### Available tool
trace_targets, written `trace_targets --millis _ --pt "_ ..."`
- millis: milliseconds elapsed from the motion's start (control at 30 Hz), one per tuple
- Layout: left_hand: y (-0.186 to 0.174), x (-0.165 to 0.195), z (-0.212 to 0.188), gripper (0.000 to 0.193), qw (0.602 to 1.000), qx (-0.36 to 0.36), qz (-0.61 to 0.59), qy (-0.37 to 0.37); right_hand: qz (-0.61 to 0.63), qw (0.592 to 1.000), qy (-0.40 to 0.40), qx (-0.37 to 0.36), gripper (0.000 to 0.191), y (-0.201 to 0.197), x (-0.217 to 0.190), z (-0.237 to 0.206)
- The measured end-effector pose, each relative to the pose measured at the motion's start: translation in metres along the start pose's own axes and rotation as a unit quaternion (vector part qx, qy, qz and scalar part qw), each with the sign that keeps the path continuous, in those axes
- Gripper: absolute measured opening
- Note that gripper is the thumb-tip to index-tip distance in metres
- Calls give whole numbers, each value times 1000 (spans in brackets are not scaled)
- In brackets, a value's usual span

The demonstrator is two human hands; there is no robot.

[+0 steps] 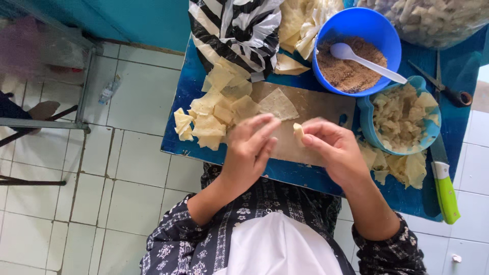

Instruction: The person places thin dough squares on a cutting board, spoons filling from a blue bowl onto each square using a plastic spoon, and folds the squares over the filling by hand, setting the folded pieces aside on the table.

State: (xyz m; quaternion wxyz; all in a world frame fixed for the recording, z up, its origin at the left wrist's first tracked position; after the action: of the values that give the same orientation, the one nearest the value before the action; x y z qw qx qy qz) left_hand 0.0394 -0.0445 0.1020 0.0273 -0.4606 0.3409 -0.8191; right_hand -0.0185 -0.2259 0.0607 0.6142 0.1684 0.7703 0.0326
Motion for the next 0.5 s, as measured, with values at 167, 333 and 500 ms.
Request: trace_targets --millis 167,333,500 --pt "22 12 5 31 941 -105 -321 -22 253 959 93 -88 21 9 31 -19" --pt "32 15 1 25 932 -121 -343 -7 231 964 120 -54 24 7 49 -28" --pt "45 13 -10 20 910 -108 -399 -45 -88 994 -37 59 21 -10 12 -53"
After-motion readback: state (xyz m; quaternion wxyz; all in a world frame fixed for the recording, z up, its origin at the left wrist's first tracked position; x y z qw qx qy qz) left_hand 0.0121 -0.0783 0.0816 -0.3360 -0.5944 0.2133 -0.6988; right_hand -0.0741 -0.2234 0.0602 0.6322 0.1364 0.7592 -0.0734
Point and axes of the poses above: each hand's wrist, its own z-axis towards the middle knuckle, its own y-axis out of the palm, x = y × z, the point moved 9 cm from there along z, towards the middle knuckle, and after that the axes turned 3 degrees about z, right-handed, at the moved point
